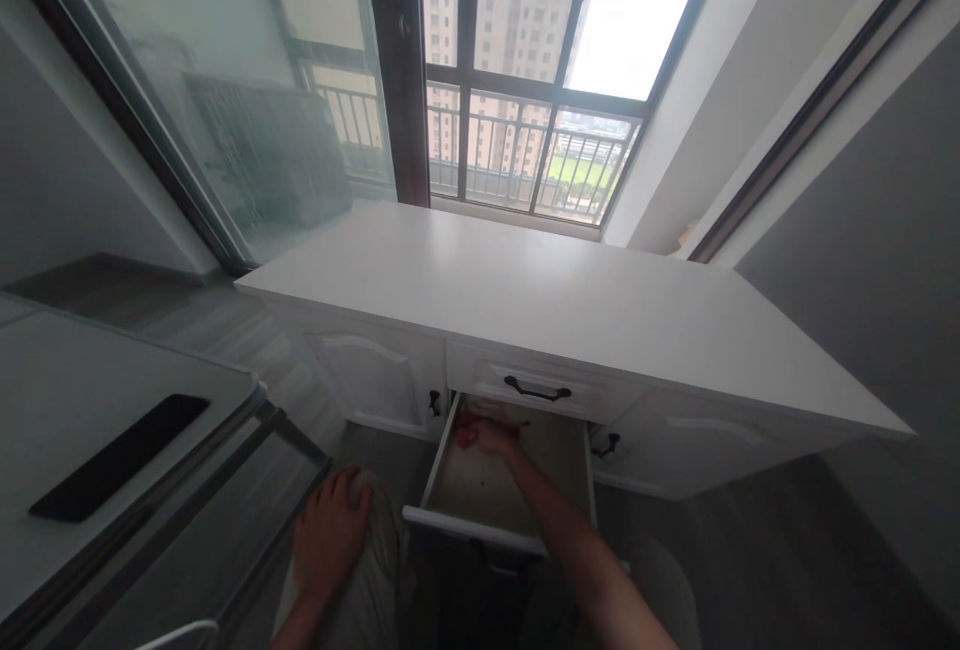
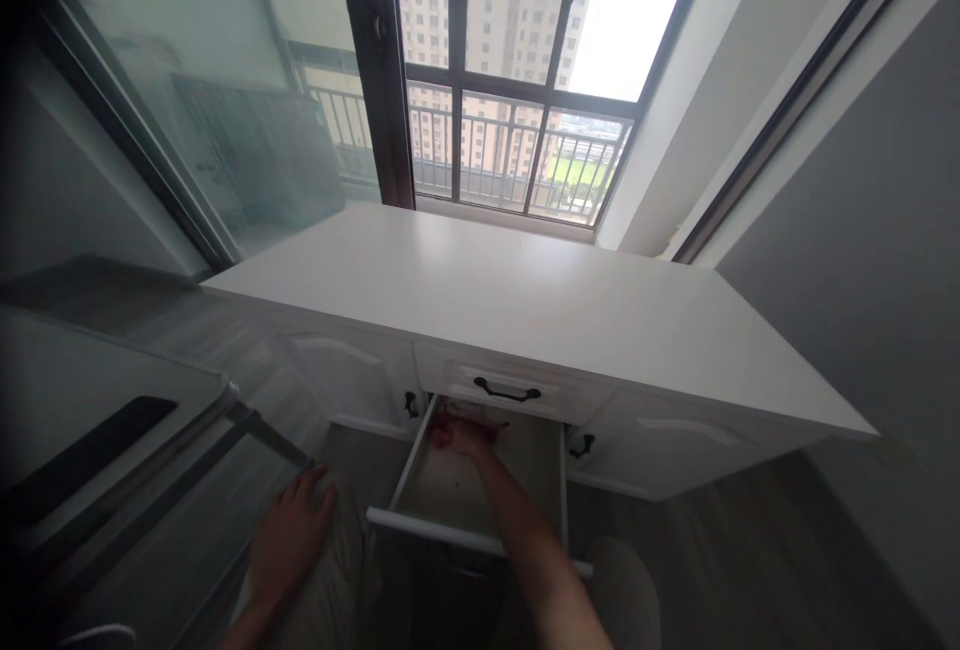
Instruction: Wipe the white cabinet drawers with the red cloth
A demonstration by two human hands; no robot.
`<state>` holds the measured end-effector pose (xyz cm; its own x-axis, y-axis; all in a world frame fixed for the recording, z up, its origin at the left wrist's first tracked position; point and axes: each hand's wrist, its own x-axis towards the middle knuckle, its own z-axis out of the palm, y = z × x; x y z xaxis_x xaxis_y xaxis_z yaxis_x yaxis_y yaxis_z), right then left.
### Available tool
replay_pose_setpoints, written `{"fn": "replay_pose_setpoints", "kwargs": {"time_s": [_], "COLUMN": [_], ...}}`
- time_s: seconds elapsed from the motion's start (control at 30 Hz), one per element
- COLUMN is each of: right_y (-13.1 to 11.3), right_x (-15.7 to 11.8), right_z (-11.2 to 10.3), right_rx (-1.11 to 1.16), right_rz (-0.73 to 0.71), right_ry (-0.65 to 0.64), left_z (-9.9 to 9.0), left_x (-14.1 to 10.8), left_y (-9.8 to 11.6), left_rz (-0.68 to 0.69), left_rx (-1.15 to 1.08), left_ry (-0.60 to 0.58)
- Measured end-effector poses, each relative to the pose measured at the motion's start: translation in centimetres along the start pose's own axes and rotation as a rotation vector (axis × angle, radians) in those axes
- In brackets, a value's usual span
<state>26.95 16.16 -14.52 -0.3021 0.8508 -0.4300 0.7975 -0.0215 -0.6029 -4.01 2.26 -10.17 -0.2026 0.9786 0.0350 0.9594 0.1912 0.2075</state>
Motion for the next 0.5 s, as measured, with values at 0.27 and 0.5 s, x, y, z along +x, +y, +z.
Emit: {"fn": "replay_pose_setpoints", "kwargs": {"time_s": [0.27, 0.5], "right_y": [1.3, 0.5], "right_x": [-7.3, -7.2], "right_z": [4.9, 4.2], "right_rx": [-0.080, -0.375], "right_rz": [0.015, -0.031], "right_ry": [-0.402, -0.341], "left_z": [-0.4, -1.2], "left_x": [0.0, -0.3], "left_y": [0.4, 0.9], "left_rz": [-0.012, -0.004], "left_rx": [-0.010, -0.041], "left_ry": [-0.014, 0.004]}}
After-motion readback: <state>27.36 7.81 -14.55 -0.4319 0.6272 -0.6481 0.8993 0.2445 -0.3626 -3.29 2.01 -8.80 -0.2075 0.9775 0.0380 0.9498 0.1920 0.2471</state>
